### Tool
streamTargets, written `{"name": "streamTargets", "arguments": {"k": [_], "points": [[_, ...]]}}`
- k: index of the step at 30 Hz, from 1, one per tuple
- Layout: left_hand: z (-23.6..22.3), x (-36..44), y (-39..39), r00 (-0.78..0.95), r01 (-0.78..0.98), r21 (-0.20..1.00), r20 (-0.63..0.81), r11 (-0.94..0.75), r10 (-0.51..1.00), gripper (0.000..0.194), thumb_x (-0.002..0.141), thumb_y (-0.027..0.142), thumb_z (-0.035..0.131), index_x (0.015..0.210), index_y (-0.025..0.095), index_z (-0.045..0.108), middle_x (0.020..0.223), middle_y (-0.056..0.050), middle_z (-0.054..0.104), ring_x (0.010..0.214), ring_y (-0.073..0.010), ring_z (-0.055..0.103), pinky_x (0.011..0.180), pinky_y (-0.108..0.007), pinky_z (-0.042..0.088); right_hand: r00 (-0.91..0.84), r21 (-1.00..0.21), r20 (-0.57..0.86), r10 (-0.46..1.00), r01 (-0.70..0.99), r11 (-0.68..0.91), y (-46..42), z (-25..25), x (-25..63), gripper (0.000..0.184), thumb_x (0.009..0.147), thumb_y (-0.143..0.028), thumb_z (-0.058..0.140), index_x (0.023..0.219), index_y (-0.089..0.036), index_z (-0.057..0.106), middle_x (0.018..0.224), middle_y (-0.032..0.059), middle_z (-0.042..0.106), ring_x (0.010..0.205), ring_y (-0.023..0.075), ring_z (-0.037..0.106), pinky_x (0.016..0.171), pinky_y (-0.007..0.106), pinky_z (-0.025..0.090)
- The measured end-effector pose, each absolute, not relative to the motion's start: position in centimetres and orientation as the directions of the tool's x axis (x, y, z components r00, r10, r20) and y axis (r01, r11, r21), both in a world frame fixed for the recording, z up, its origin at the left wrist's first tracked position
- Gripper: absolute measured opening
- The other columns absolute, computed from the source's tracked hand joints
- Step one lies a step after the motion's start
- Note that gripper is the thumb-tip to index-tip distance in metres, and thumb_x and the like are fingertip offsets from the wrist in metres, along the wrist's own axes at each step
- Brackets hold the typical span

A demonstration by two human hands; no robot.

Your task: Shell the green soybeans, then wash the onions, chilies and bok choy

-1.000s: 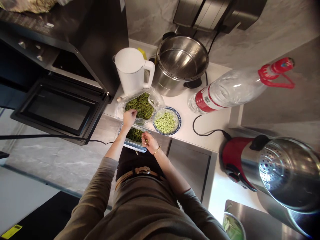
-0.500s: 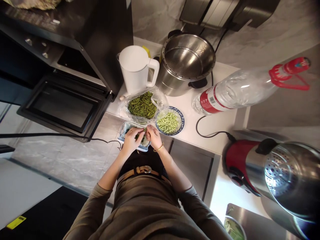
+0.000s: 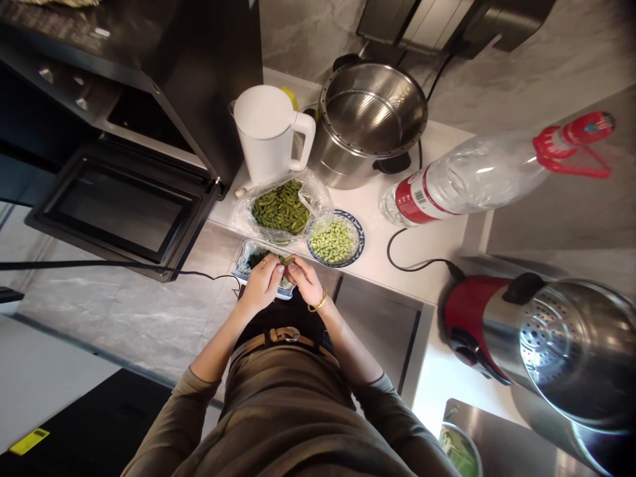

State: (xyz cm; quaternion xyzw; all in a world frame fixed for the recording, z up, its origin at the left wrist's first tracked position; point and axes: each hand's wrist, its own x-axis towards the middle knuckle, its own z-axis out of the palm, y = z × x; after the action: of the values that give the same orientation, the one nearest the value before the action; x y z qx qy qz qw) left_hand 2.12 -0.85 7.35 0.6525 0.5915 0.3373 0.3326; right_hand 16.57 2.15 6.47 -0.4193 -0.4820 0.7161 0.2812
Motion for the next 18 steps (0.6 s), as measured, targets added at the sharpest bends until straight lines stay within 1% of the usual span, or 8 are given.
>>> {"name": "streamTargets", "arguments": {"k": [4,7,9,14,18], "points": [[7.7,1.4,-1.1,0.133,0.591,0.798,0.048,-0.118,0.99,0.025,0.097,0.03,0.031,0.078,0.021,0.043,0.074,-0.003,0.053,0.064,-0.0155,0.051,0.062,-0.028,0.04,-0.541,-0.91,-0.305,0.784,-0.077,-0.407,2.1,6.8,16.5,0.035,0.091,-0.053,0.045,0.08,-0.02,0.05,0.057,-0.0055,0.034,0.05,0.0095,0.028,0.048,0.025,0.023],[7.8,1.2,-1.3,0.149,0.614,0.777,0.055,-0.136,0.987,0.024,0.097,0.031,0.031,0.078,0.022,0.044,0.074,-0.003,0.053,0.064,-0.0163,0.051,0.061,-0.029,0.039,-0.562,-0.9,-0.312,0.766,-0.084,-0.427,2.1,7.0,16.4,0.034,0.09,-0.051,0.044,0.079,-0.02,0.049,0.056,-0.0055,0.034,0.049,0.0098,0.028,0.047,0.025,0.022],[7.7,1.2,-1.4,0.142,0.606,0.784,0.057,-0.132,0.988,0.025,0.096,0.031,0.03,0.077,0.022,0.042,0.072,-0.003,0.053,0.063,-0.0166,0.05,0.06,-0.029,0.038,-0.566,-0.905,-0.309,0.764,-0.074,-0.42,2.1,7.0,16.4,0.032,0.091,-0.05,0.044,0.08,-0.02,0.05,0.056,-0.0053,0.035,0.049,0.0099,0.028,0.047,0.025,0.022],[7.6,1.7,-1.9,0.084,0.52,0.853,-0.013,-0.033,0.996,0.029,0.098,0.035,0.028,0.073,0.022,0.038,0.065,-0.001,0.049,0.06,-0.0159,0.05,0.058,-0.028,0.038,-0.566,-0.923,-0.301,0.768,-0.031,-0.384,2.0,7.1,16.4,0.029,0.091,-0.046,0.043,0.081,-0.02,0.051,0.058,-0.0048,0.036,0.051,0.0101,0.03,0.047,0.024,0.022],[7.4,2.1,-2.3,0.055,0.499,0.866,-0.053,0.019,0.997,0.034,0.098,0.04,0.025,0.072,0.022,0.038,0.064,-0.001,0.049,0.06,-0.0158,0.05,0.058,-0.028,0.038,-0.559,-0.919,-0.311,0.768,-0.03,-0.394,1.8,7.2,16.5,0.027,0.091,-0.044,0.044,0.081,-0.02,0.05,0.058,-0.0051,0.037,0.051,0.0102,0.031,0.048,0.024,0.023]]}}
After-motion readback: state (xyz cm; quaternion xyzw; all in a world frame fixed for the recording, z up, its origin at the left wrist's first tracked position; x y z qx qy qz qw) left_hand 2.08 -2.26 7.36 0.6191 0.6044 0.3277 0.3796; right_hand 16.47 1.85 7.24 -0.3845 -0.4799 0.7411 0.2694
